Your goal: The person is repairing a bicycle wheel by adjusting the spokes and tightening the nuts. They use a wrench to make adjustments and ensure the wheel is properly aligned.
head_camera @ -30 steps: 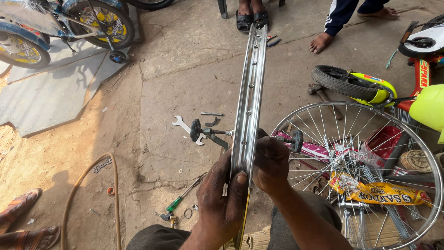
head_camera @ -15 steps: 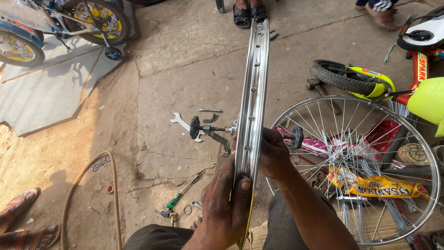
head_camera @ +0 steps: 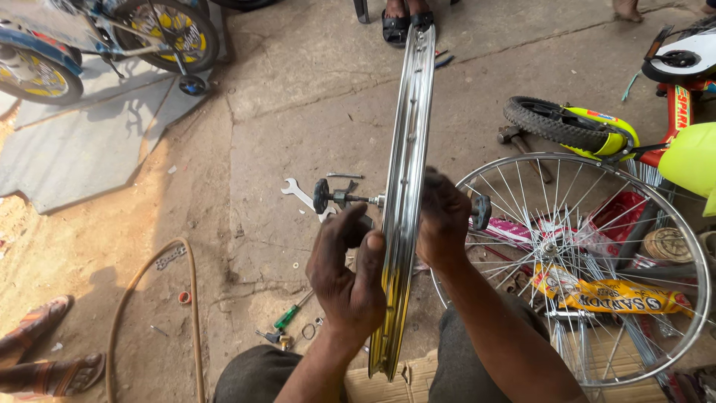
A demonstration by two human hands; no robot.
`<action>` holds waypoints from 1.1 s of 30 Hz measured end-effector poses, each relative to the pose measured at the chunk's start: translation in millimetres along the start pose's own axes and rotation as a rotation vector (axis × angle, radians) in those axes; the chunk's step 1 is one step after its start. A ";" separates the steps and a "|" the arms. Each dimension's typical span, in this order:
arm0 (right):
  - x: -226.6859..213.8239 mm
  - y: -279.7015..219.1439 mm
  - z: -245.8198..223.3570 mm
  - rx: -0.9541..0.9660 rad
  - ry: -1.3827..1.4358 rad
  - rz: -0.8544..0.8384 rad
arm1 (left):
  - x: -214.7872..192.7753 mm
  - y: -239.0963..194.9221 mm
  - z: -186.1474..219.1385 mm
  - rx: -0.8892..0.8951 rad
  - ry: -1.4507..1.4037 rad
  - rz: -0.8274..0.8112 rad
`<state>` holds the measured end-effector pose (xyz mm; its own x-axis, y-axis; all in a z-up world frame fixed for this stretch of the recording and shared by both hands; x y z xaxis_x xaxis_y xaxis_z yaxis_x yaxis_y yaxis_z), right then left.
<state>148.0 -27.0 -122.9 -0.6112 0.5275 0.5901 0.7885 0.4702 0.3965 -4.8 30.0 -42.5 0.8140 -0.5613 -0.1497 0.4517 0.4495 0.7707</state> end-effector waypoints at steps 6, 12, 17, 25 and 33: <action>-2.8 -28.5 -29.6 -0.488 -0.361 0.086 | -4.0 -3.2 32.6 -0.157 0.084 -0.280; 0.4 -37.6 -22.5 -0.348 -0.617 0.008 | 2.7 -6.4 36.3 -0.304 0.058 -0.372; -3.5 -22.7 -19.8 0.033 -0.125 -0.162 | 6.0 -11.1 25.1 -0.299 0.031 -0.307; -4.6 -19.7 -16.9 0.023 0.231 -0.300 | 3.5 -18.9 25.0 -0.266 0.037 -0.258; -3.9 -4.8 -6.4 0.327 0.113 -0.220 | -0.3 -15.1 23.2 -0.146 0.061 -0.260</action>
<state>147.1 -35.8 -122.5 -0.7368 0.3170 0.5972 0.5656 0.7729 0.2875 -20.3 7.3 -39.7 0.6827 -0.6297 -0.3705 0.6919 0.3943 0.6048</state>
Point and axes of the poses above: each hand's wrist, its own y-axis towards the middle knuckle, its own x-axis out of the palm, z = x × y, the point moved 1 cm from there along y, towards the middle knuckle, and after that the axes turned 7 degrees about x, right-handed, at the moved point
